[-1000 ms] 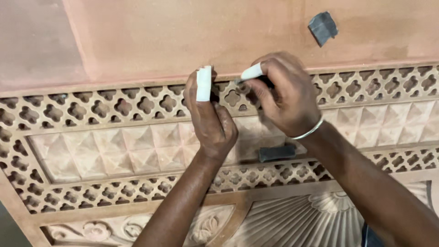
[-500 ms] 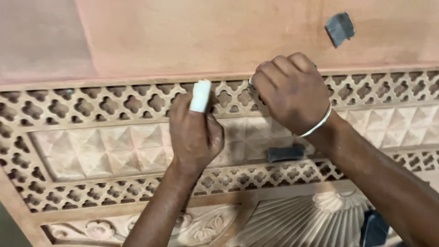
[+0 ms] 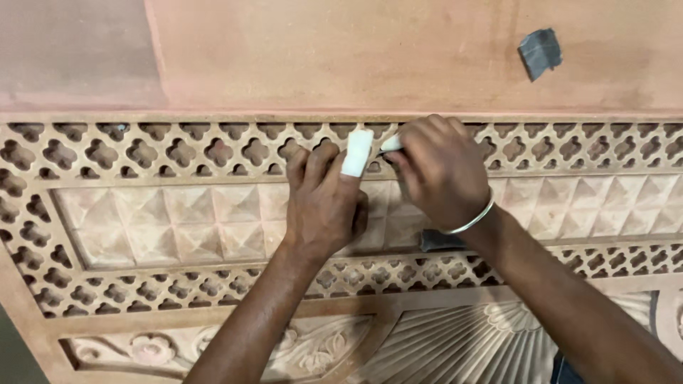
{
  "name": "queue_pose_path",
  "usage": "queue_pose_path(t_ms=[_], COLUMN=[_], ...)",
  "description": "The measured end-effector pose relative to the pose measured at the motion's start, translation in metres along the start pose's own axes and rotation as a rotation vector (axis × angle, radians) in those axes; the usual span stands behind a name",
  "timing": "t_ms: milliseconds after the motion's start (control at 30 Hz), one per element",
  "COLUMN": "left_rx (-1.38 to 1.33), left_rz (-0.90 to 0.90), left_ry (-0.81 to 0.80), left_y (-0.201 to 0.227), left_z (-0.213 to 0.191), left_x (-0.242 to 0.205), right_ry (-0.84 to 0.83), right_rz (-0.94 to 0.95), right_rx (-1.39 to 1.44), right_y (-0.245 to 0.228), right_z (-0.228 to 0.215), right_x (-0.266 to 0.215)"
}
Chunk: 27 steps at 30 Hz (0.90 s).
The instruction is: The person sands a carved wooden panel using a sanding block and a smaller sanding piece. They work along the edges and into the detailed floral and geometric patterns, moving systematically across the surface.
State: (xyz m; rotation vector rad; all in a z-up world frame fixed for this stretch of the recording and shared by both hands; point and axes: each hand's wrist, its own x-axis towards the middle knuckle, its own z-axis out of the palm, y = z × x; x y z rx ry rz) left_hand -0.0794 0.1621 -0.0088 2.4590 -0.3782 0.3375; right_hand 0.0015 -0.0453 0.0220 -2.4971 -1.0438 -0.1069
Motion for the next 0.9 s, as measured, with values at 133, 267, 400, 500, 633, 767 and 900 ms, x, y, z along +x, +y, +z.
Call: queue_pose_path(t_ms=[133, 267, 400, 500, 633, 767, 900], left_rx=[-0.040, -0.031, 0.031, 0.074, 0.006, -0.304, -0.150], left_rz=[-0.007, 0.011, -0.077, -0.091, -0.103, -0.163, -0.197], left_ry=[0.033, 0.164, 0.267, 0.262, 0.280, 0.353, 0.315], left_y=[-0.002, -0.003, -0.001, -0.001, -0.002, -0.006, -0.013], left_z=[0.001, 0.006, 0.007, 0.006, 0.009, 0.008, -0.011], left_x=[-0.003, -0.001, -0.001, 0.000, 0.005, 0.007, -0.007], right_ry=[0.020, 0.013, -0.092, -0.030, -0.099, -0.286, -0.156], right_rz=[0.045, 0.014, 0.270, -0.035, 0.031, 0.038, -0.227], right_rx=[0.146, -0.144, 0.411, -0.133, 0.047, 0.088, -0.372], right_y=[-0.001, -0.007, -0.004, -0.005, -0.008, -0.004, 0.000], right_z=[-0.009, -0.005, -0.008, -0.016, -0.028, -0.031, -0.026], right_x=[0.008, 0.012, 0.011, 0.016, 0.034, 0.039, 0.025])
